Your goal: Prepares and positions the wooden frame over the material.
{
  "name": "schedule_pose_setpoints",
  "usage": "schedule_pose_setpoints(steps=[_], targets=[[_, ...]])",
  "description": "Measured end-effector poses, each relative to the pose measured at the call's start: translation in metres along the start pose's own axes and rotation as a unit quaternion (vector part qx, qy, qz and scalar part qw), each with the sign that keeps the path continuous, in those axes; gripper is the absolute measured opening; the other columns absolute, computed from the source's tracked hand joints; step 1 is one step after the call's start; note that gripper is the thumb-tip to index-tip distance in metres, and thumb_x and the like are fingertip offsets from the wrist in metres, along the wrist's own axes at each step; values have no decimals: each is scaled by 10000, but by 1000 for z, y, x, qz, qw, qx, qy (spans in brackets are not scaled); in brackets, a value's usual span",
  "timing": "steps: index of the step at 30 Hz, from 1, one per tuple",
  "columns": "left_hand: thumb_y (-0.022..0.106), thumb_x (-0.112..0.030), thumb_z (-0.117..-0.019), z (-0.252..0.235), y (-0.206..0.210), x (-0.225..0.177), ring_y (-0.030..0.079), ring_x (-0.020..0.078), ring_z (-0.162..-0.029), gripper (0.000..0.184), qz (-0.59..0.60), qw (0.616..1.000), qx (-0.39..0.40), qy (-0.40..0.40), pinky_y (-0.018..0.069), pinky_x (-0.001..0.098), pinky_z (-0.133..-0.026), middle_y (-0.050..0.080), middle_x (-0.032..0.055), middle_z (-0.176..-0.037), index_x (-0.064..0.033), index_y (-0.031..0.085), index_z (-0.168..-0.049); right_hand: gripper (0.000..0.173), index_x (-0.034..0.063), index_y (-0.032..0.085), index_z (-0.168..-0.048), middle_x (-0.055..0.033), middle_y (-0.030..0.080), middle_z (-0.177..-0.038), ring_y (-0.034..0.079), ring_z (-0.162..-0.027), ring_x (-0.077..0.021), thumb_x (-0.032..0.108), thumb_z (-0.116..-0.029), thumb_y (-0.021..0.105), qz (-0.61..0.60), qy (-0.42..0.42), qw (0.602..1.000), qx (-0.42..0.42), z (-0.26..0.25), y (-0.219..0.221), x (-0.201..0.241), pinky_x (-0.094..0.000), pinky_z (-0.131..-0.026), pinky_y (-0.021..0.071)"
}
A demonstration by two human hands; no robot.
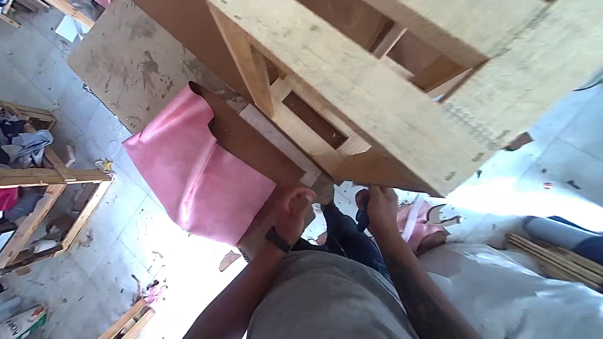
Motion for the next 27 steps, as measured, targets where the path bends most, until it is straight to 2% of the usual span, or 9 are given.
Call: schedule_pose_setpoints(steps=[4,7,10,14,16,19,21,24,27], targets=[[583,-298,-1045,20,52,-6,711,184,-982,296,8,980,175,-99,597,406,-915,744,66,-1073,-58,730,-1138,286,91,673,-1239,-94,664,-829,556,-568,-191,261,-1074,512,98,14,989,106,18,-47,4,-354,-512,502],[593,-463,-1018,13,101,-11,664,194,-1170,577,10,944,258,-204,554,425,-1024,662,75,-1331,-89,538,-1454,271,55,685,-1158,-87,655,-777,595,-602,-204,244,-1049,524,155,-13,968,197,33,-83,14,-376,-540,528],[554,-444,-1041,-2,160,-18,618,212,-1254,628,57,944,258,-199,511,439,-1072,619,113,-1400,-61,439,-1525,280,126,717,-1088,-15,672,-795,643,-679,-154,345,-1038,549,228,-73,926,293,32,-117,26,-389,-631,572],[325,-313,-1120,-23,255,-35,679,232,-1131,503,114,961,232,-98,535,438,-1026,728,149,-1179,32,691,-1112,252,197,710,-1048,27,656,-795,634,-691,-130,404,-1036,568,229,-137,904,334,2,-187,41,-376,-628,562],[278,-304,-1127,-30,301,-44,717,265,-1017,553,143,968,195,-65,569,451,-950,751,178,-1027,33,663,-916,277,190,728,-1112,21,683,-850,650,-736,-128,410,-1030,581,214,-161,909,320,-16,-226,52,-376,-665,574],[255,-311,-1118,-51,353,-63,733,317,-991,574,157,976,147,-27,564,482,-977,752,195,-922,12,607,-801,341,215,688,-1237,46,697,-928,660,-790,-103,457,-1019,585,241,-166,900,322,-42,-277,74,-359,-715,587],[252,-329,-1122,-67,371,-69,723,332,-1032,579,159,976,147,-13,548,493,-1014,749,207,-966,26,625,-857,355,218,665,-1282,40,693,-923,652,-770,-110,443,-1021,581,244,-172,896,329,-62,-299,85,-355,-686,579],[250,-408,-1114,-86,371,-65,687,309,-1118,615,143,978,146,-49,532,485,-1034,720,207,-1158,68,636,-1171,353,185,654,-1299,15,687,-911,648,-752,-129,406,-1033,578,218,-180,905,319,-102,-312,100,-356,-666,577],[411,-312,-1107,-107,351,-40,696,298,-1110,447,159,974,18,-162,559,472,-991,703,184,-1237,18,567,-1364,281,81,663,-1183,-68,707,-929,671,-796,-203,280,-1014,560,131,-144,946,259,-151,-308,133,-380,-686,573]])
Point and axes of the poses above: each hand's wrist, its own z-axis away from the middle knuckle, its own y-axis out of the palm, x = y × z, the point moved 1 cm from there along -z, towards the middle knuckle
